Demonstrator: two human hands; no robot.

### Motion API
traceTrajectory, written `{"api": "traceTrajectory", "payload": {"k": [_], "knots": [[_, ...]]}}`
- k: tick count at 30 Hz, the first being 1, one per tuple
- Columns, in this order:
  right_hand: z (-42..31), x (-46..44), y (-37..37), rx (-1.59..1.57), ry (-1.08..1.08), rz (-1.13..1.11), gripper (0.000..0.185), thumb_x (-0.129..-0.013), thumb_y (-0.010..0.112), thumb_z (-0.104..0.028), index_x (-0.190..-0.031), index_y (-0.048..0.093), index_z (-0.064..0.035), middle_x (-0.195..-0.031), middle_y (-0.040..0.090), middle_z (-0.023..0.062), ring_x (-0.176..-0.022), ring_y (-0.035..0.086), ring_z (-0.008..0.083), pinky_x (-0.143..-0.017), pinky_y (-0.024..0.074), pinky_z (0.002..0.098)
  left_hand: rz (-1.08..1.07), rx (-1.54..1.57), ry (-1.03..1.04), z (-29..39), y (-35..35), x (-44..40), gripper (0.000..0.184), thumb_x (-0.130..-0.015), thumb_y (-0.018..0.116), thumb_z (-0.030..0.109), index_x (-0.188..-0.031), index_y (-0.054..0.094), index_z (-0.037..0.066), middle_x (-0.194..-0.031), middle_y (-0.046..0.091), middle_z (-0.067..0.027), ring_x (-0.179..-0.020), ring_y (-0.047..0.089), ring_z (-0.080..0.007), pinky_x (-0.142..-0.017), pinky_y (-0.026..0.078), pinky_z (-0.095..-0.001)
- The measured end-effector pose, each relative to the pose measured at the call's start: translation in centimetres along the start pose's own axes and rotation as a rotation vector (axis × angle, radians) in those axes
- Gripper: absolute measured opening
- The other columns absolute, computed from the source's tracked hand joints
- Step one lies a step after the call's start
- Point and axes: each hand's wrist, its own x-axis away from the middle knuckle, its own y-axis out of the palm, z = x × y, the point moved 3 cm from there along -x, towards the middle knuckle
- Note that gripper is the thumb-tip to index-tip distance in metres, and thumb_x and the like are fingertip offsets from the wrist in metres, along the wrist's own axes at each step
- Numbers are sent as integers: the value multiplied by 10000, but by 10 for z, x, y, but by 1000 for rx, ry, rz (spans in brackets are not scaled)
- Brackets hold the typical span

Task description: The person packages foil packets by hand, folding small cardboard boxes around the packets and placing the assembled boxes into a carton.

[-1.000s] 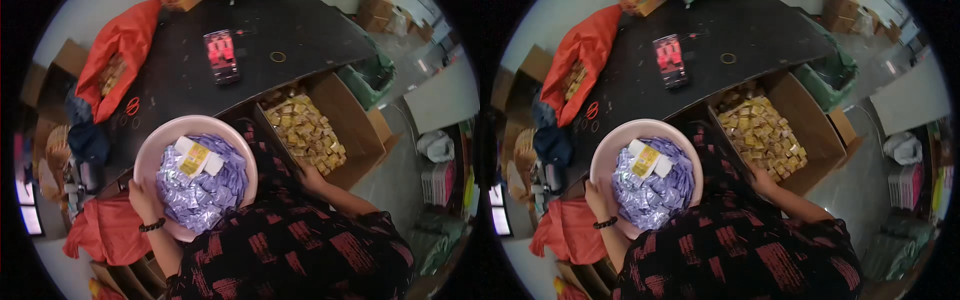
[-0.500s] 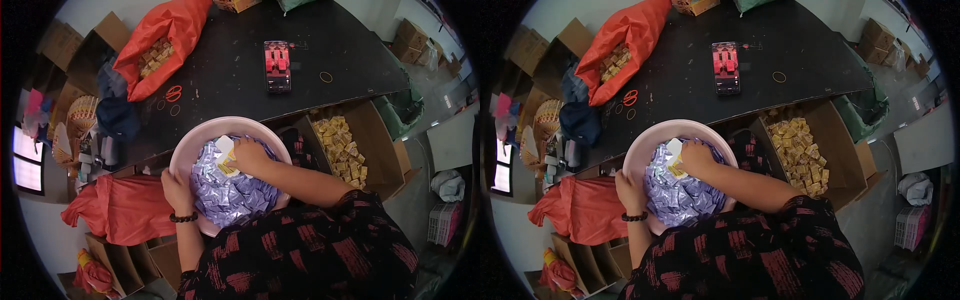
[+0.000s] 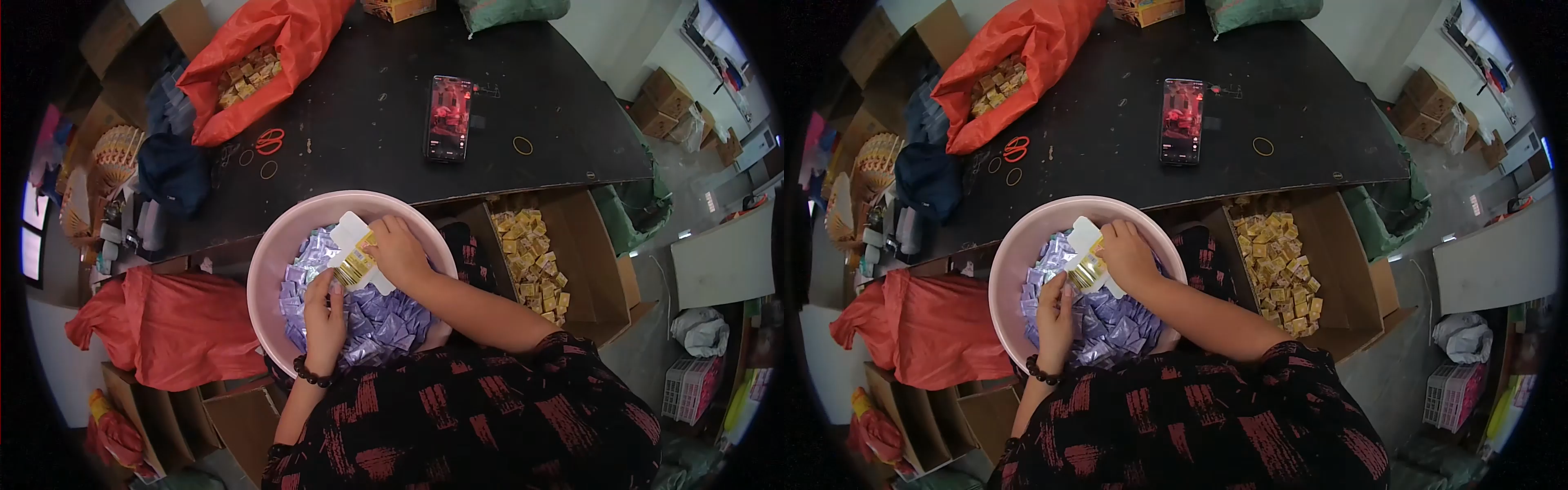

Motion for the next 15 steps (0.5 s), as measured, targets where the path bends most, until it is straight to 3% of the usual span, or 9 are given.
{"api": "traceTrajectory", "payload": {"k": [3,5,6,8,12,14,15], "knots": [[-8,4,-4,-3,-28,59,237,-839,625,-150,-1018,556,-12,-986,605,162,-973,566,349,-851,456,406,43,-90,88,1,4,4,315,-970,475,137,-1218,530,-50,-1194,567,-213,-1100,542,-310,-954,410,-358],[-23,16,-9,-423,31,174,225,-896,573,-129,-1064,548,19,-971,628,188,-910,613,358,-791,487,379,135,175,-43,-7,9,5,338,-998,432,164,-1234,512,-65,-1170,590,-175,-1048,567,-229,-918,431,-318],[-27,23,-6,-419,29,173,225,-896,573,-129,-1064,548,19,-971,628,188,-910,613,358,-791,487,379,137,180,-43,-3,10,5,338,-998,432,164,-1234,512,-65,-1170,590,-175,-1048,567,-229,-918,431,-318],[-33,38,2,-583,75,208,312,-943,519,-139,-1186,512,58,-958,636,215,-857,647,322,-751,498,355,86,498,-166,3,11,7,375,-1021,389,197,-1266,495,-66,-1150,599,-125,-994,562,-145,-895,433,-268],[-38,55,10,-593,148,-8,444,-955,514,-175,-1310,428,77,-998,622,227,-910,637,266,-798,486,331,63,514,-209,6,9,3,398,-1026,380,212,-1321,465,-41,-1127,600,-95,-959,549,-103,-883,428,-236],[-47,55,10,-483,-76,-4,542,-959,517,-199,-1386,332,79,-1105,577,246,-981,608,254,-846,474,315,100,667,-178,19,15,0,410,-1028,371,205,-1370,420,-16,-1143,594,-101,-974,552,-106,-876,435,-233],[-51,54,5,-485,-82,-9,542,-959,517,-199,-1386,332,79,-1105,577,246,-981,608,254,-846,474,315,109,666,-178,21,17,1,410,-1028,371,205,-1370,420,-16,-1143,594,-101,-974,552,-106,-876,435,-233]]}}
